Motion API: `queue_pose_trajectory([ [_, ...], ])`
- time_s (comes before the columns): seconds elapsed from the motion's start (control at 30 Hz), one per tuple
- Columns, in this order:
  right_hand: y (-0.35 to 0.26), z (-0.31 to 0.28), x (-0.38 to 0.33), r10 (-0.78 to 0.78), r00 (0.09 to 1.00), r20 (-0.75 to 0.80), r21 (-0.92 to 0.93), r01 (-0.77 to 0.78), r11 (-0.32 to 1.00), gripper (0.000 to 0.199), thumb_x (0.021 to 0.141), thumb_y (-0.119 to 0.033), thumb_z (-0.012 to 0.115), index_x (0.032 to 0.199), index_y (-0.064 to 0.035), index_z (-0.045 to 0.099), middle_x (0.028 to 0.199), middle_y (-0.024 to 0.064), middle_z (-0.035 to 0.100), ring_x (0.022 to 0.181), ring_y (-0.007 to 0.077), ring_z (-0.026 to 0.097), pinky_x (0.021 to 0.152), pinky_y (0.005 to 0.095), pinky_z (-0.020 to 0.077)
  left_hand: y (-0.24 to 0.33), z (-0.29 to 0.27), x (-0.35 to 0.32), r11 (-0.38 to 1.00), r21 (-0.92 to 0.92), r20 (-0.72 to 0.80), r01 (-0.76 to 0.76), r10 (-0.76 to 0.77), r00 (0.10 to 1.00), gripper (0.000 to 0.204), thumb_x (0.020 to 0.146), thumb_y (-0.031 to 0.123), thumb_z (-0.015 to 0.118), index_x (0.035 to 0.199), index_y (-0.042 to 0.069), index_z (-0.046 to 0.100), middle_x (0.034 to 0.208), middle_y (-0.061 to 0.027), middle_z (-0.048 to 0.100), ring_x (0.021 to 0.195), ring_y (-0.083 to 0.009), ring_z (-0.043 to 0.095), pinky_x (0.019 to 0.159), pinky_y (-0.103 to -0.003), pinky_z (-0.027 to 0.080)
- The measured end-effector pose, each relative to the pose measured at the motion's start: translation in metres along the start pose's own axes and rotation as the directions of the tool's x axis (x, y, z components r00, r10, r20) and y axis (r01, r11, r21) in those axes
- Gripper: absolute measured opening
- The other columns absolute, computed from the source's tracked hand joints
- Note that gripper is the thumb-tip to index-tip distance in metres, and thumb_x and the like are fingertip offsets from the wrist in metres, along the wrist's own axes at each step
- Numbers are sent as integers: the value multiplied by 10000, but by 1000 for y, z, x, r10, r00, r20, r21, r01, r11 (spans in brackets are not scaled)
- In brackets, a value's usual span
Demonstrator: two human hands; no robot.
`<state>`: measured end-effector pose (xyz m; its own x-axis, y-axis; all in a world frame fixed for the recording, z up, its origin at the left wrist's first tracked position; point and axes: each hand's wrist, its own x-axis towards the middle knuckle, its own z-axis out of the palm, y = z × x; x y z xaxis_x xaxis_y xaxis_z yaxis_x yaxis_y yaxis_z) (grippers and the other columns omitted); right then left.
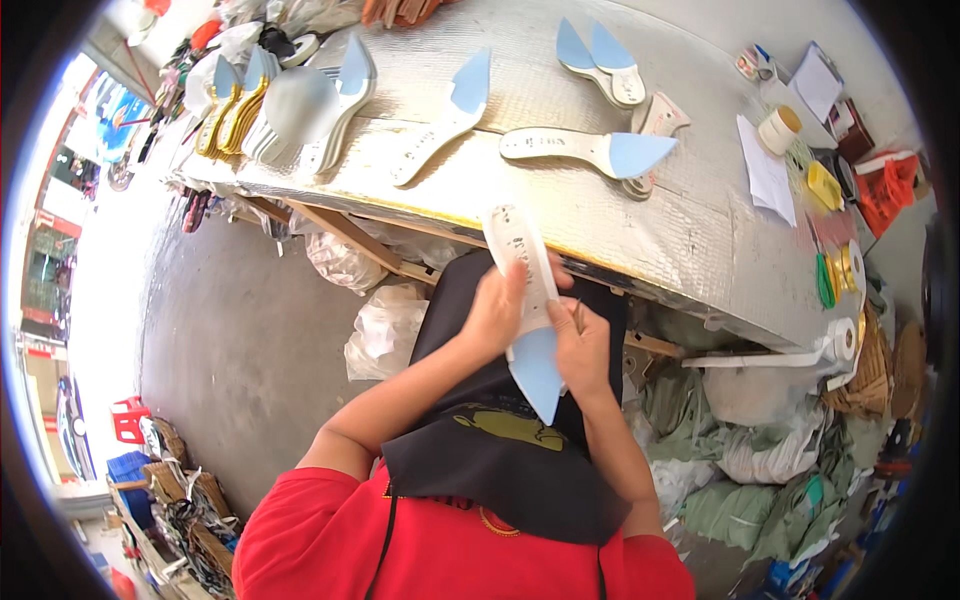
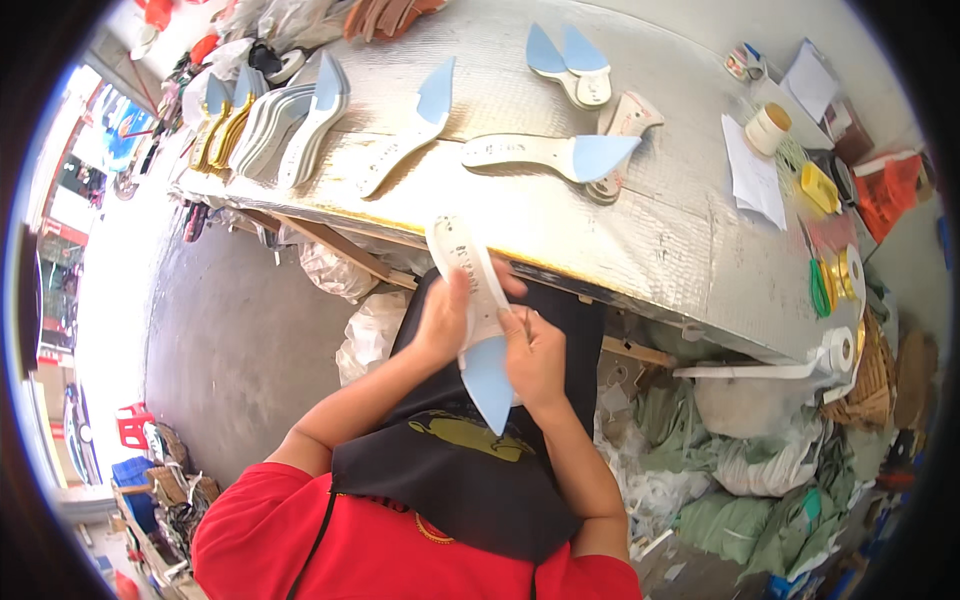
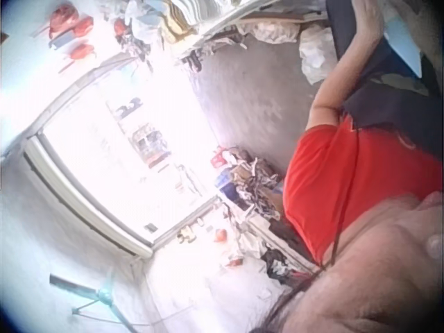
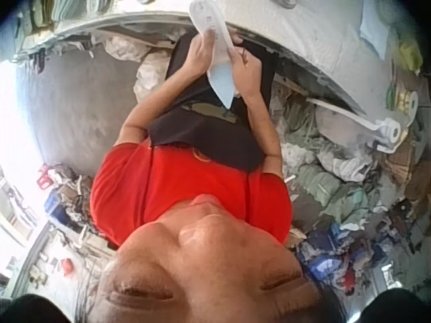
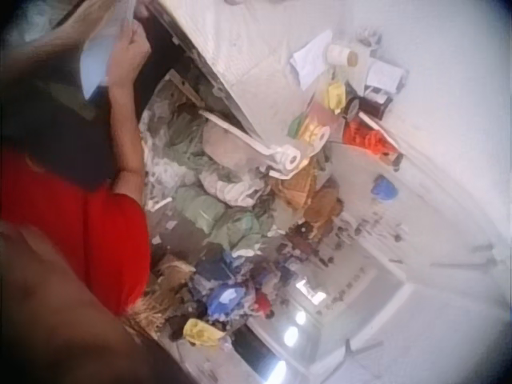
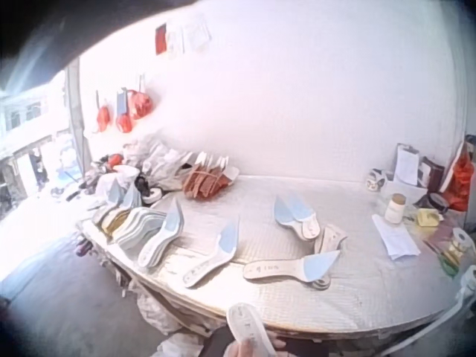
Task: The recorder is applying white adhesive or protective strips to the perimeter of light blue shoe insoles in a workshop setting.
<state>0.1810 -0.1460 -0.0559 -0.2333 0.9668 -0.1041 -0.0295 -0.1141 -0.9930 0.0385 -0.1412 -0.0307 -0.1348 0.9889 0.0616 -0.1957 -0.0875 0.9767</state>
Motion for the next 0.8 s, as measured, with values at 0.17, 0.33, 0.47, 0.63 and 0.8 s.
queue_pose_trajectory([
  [0.17, -32, -29, 29, 68, 994, -83, -273, -88, 958, 251, 938, -194, 566, 947, 32, 675, 676, 67, 646, 626, 90, 557, 597, 278, 455, 31, -22, -14, 827, 539, 154, 163, -287, 945, 393, 1010, 289, 451, 1221, -39, 496, 1107, -179, 627, 1060, -260, 601, 943, -374, 450],
  [0.33, -49, -28, 21, -10, 968, 249, -514, 141, 846, 294, 939, -254, 561, 937, 18, 673, 666, 149, 617, 569, 186, 598, 572, 327, 456, 74, -43, -18, -5, 777, 622, -630, 159, 766, 780, 738, 247, 743, 1401, 43, 386, 1226, -130, 548, 1210, -331, 475, 1097, -483, 280],
  [0.47, -58, -32, 28, 90, 913, 398, -145, -34, 989, 418, 997, -334, 476, 1139, 30, 625, 649, 89, 641, 501, 163, 581, 497, 298, 454, 73, -78, 6, -14, 763, 643, -646, -82, 761, 654, 718, 125, 674, 1338, 93, 467, 1101, -110, 624, 1019, -299, 600, 867, -426, 457],
  [0.63, -40, -102, 9, 246, 968, 48, 334, -247, 910, 570, 1001, -433, 449, 1316, 40, 494, 546, 55, 519, 387, 81, 411, 364, 217, 336, 76, -188, 88, 235, 958, -260, 164, 467, 845, 515, 809, 130, 650, 1268, -20, 474, 1056, -289, 607, 972, -428, 603, 855, -496, 467],
  [0.8, 39, -168, -38, 361, 852, -378, 180, -315, 932, 297, 938, -287, 592, 1002, -9, 675, 541, -37, 445, 401, 37, 305, 376, 229, 203, 90, -293, 177, -153, 922, -221, 355, 546, 809, 665, 895, 510, 550, 1313, -4, 495, 1300, -262, 522, 1152, -412, 523, 980, -484, 410],
])
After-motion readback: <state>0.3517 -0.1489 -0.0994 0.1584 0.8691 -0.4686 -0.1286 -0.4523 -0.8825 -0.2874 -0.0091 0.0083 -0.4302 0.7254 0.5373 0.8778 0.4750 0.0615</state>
